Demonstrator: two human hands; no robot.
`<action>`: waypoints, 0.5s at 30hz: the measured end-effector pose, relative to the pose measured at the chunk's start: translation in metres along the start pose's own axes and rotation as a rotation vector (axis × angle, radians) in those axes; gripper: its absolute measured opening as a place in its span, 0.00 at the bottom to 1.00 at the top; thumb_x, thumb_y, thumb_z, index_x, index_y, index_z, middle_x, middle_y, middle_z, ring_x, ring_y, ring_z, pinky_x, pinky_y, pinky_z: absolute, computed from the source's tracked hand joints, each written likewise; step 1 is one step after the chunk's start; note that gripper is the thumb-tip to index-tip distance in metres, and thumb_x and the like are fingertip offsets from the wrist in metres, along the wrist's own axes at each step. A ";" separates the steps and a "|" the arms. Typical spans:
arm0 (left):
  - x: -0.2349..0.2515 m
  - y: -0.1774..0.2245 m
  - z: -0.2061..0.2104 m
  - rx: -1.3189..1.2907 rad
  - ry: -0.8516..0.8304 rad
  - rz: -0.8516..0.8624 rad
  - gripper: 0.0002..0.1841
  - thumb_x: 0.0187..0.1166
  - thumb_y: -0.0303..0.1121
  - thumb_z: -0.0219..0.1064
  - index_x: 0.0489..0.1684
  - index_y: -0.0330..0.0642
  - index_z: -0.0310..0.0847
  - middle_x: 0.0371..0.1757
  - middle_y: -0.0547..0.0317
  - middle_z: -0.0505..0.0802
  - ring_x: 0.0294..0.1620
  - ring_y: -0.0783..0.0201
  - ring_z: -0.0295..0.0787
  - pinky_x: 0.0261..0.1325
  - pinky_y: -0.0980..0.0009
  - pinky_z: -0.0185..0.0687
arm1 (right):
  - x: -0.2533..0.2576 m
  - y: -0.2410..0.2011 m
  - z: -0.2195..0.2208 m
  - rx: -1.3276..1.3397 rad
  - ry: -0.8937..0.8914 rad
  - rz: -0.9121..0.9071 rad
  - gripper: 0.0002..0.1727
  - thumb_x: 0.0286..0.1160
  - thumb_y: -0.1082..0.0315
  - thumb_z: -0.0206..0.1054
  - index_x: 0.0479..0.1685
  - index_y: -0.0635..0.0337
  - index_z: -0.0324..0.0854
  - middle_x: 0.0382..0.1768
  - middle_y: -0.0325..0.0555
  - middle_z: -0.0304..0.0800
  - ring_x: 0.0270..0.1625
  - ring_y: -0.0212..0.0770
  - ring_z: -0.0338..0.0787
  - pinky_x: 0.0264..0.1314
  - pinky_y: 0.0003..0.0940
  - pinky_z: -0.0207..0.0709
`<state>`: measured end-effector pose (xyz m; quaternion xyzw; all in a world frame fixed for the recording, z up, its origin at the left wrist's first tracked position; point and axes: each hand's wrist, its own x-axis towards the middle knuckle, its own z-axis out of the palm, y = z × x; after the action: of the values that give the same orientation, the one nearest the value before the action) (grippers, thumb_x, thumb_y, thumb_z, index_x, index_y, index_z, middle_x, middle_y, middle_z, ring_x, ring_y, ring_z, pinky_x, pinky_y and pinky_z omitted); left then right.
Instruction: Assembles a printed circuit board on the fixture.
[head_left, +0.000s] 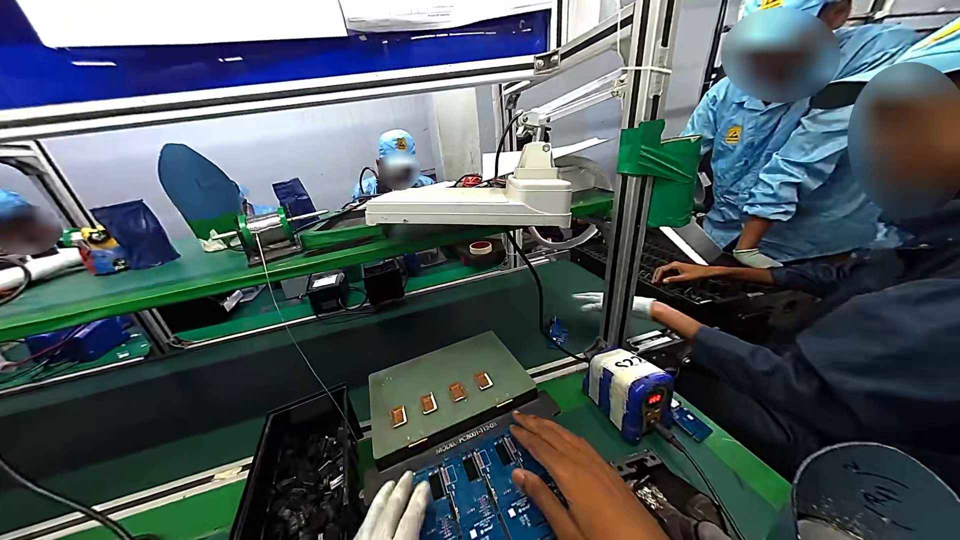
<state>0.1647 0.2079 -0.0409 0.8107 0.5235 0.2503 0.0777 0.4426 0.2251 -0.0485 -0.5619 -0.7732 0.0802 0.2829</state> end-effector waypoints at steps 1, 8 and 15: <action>0.006 -0.003 0.001 0.022 -0.050 -0.008 0.31 0.84 0.53 0.61 0.78 0.41 0.79 0.82 0.43 0.79 0.86 0.41 0.68 0.87 0.44 0.62 | 0.003 0.000 0.001 -0.023 -0.019 0.005 0.32 0.91 0.43 0.49 0.79 0.54 0.80 0.84 0.44 0.76 0.89 0.46 0.70 0.91 0.51 0.60; 0.018 -0.006 -0.014 0.110 -0.222 0.012 0.33 0.84 0.59 0.57 0.76 0.42 0.81 0.81 0.46 0.81 0.84 0.44 0.73 0.85 0.45 0.64 | 0.013 -0.005 -0.004 -0.180 -0.105 -0.018 0.27 0.91 0.51 0.48 0.72 0.54 0.85 0.78 0.43 0.83 0.85 0.45 0.76 0.88 0.47 0.64; 0.020 -0.016 -0.024 0.129 -0.331 0.099 0.51 0.64 0.74 0.67 0.82 0.43 0.75 0.86 0.42 0.74 0.86 0.40 0.68 0.82 0.42 0.68 | 0.008 -0.004 -0.002 -0.211 -0.094 -0.032 0.26 0.91 0.51 0.49 0.75 0.52 0.83 0.81 0.41 0.80 0.87 0.45 0.74 0.88 0.49 0.65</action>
<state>0.1461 0.2290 -0.0197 0.8689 0.4779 0.0830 0.0982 0.4386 0.2309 -0.0417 -0.5717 -0.7986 0.0200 0.1870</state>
